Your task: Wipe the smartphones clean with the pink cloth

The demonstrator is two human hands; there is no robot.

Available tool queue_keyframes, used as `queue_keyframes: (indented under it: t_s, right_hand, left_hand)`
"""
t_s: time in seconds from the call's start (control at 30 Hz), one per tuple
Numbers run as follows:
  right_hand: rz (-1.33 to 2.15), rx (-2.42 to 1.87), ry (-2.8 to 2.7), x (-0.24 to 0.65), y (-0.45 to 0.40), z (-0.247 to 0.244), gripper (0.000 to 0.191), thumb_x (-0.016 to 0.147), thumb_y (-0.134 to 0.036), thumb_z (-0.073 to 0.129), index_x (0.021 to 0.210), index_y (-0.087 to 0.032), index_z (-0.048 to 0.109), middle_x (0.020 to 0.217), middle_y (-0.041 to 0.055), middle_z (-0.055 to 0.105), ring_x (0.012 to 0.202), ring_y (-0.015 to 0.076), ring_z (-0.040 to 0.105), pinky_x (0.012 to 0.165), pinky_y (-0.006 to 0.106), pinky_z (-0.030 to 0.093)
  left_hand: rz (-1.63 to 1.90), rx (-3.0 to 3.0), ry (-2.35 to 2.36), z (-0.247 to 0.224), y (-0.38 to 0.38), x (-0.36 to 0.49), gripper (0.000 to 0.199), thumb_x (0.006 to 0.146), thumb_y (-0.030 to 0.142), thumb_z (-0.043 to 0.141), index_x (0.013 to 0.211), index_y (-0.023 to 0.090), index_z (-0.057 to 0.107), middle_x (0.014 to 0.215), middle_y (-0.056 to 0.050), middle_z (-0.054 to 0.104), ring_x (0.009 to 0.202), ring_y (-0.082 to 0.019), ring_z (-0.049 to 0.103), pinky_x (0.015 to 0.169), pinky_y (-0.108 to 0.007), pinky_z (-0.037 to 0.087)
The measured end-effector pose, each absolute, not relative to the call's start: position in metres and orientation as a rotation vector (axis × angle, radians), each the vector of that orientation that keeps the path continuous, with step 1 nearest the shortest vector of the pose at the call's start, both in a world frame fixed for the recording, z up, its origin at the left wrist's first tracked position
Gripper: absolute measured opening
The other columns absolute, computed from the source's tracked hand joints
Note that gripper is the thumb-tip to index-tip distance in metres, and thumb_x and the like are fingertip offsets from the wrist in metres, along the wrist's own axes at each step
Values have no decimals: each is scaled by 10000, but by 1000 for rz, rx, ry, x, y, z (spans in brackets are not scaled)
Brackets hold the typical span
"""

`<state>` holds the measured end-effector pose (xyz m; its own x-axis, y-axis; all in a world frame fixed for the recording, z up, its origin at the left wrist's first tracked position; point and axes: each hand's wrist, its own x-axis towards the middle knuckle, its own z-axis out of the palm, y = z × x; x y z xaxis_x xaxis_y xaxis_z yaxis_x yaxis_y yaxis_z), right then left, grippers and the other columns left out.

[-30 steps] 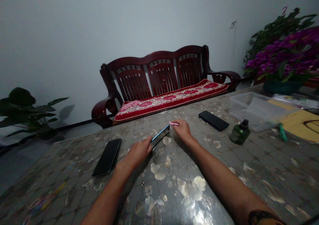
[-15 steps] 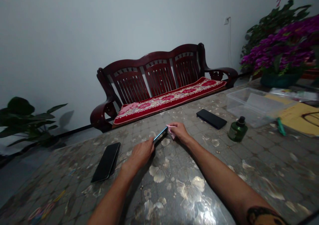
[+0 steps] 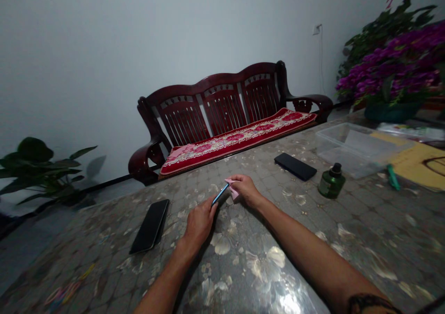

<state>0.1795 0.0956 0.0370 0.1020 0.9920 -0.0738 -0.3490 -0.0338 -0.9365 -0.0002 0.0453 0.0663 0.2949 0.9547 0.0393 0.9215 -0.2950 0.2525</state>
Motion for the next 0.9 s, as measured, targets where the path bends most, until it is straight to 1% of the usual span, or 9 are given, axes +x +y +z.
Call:
queue_keyframes:
  t_s: [0.13, 0.23, 0.33, 0.43, 0.6, 0.67, 0.8, 0.9]
  right_hand:
    - [1405, -969, -744, 174, 91, 38, 307, 460, -243, 690, 748, -141, 715, 561, -8, 622, 504, 115, 501, 483, 221, 356]
    - [1461, -912, -691, 169, 86, 43, 313, 452, -229, 676, 751, -146, 709, 594, -2, 644, 525, 125, 534, 509, 230, 391]
    - [1478, -885, -690, 165, 80, 51, 294, 455, -221, 656, 735, -150, 705, 614, 4, 656, 541, 134, 551, 532, 239, 414]
    - [1452, -873, -737, 159, 73, 61, 261, 473, -235, 662, 717, -151, 698, 618, 5, 653, 548, 133, 547, 542, 240, 412]
    - [1403, -867, -930, 149, 56, 76, 235, 536, -284, 697, 734, -158, 718, 615, -6, 629, 546, 121, 513, 538, 236, 388]
    - [1322, -838, -1064, 144, 49, 81, 201, 583, -294, 702, 733, -165, 740, 655, 3, 632, 584, 128, 530, 561, 239, 409]
    - [935, -739, -1381, 138, 40, 89, 113, 693, -233, 679, 738, -189, 773, 769, 31, 648, 729, 155, 602, 668, 248, 467]
    - [728, -728, -1478, 142, 43, 93, 153, 756, -164, 630, 781, -193, 778, 774, 35, 647, 738, 153, 615, 672, 243, 477]
  left_hand:
    - [447, 2350, 1727, 51, 41, -9, 392, 1011, 285, 428, 1383, 254, 547, 1331, -64, 660, 1173, -243, 647, 966, -325, 485]
    - [606, 2320, 1689, 45, 37, -12, 383, 984, 262, 452, 1352, 228, 552, 1363, -77, 634, 1233, -237, 610, 1042, -350, 457]
    - [762, 2227, 1633, 43, 32, -14, 368, 956, 271, 479, 1311, 194, 536, 1325, -105, 641, 1210, -244, 620, 1046, -385, 461]
    - [831, 2092, 1622, 43, 29, -17, 395, 914, 271, 521, 1294, 166, 500, 1288, -126, 640, 1180, -255, 628, 1034, -414, 468]
    - [877, 2000, 1562, 43, 34, -23, 521, 843, 199, 555, 1353, 170, 450, 1378, -124, 576, 1281, -246, 547, 1108, -410, 401]
    - [906, 2001, 1540, 43, 37, -26, 531, 823, 185, 563, 1343, 174, 455, 1376, -116, 577, 1286, -238, 538, 1116, -397, 396]
    - [993, 1993, 1492, 41, 37, -30, 538, 783, 197, 580, 1308, 160, 469, 1313, -123, 608, 1241, -242, 565, 1092, -388, 421]
    - [1076, 1975, 1365, 39, 31, -32, 544, 786, 248, 595, 1307, 156, 469, 1269, -131, 628, 1184, -244, 604, 1055, -382, 454]
